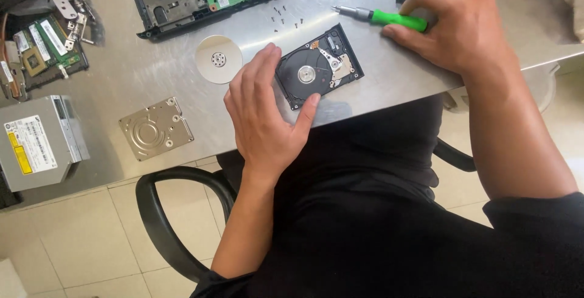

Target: Cleaning a hard drive with a cloth and then reassembling it by screwing a metal bracket back onto the drive.

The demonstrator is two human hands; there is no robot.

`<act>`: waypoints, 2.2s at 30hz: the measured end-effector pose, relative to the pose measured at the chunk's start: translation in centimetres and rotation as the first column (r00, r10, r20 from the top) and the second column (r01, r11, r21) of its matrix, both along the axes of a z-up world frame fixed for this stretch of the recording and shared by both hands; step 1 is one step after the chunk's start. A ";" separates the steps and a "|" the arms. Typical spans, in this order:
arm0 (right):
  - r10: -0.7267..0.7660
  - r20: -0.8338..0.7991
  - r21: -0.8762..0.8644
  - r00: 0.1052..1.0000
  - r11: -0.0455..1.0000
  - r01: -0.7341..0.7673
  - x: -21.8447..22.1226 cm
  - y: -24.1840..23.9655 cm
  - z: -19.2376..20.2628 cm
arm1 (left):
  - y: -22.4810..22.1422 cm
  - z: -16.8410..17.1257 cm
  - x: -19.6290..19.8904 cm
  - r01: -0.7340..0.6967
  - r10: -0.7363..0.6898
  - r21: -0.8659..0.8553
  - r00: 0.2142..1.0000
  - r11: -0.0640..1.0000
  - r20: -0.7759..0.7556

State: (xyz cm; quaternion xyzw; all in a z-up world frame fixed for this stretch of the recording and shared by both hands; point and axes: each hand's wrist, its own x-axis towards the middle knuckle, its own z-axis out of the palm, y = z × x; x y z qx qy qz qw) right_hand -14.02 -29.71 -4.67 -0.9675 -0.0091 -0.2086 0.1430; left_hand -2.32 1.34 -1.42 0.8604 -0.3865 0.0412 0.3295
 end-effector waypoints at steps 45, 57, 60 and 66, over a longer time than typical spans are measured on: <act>-0.008 -0.017 -0.029 1.000 1.000 0.008 -0.1 1.2 1.0 | 0.3 0.6 0.6 0.038 -0.028 0.179 0.998 0.983 -0.057; -0.034 -0.131 -0.033 0.991 0.999 0.030 -0.2 1.6 0.5 | 0.2 1.0 1.6 0.125 -0.110 0.200 0.990 0.972 -0.085; -0.030 -0.148 -0.042 0.989 0.999 0.024 0.1 1.7 0.8 | 0.4 0.8 1.6 0.125 -0.107 0.209 0.990 0.970 -0.096; -0.024 -0.162 -0.052 0.986 0.999 0.016 -0.2 1.4 0.6 | 0.8 0.5 1.2 0.123 -0.103 0.160 0.986 0.979 -0.132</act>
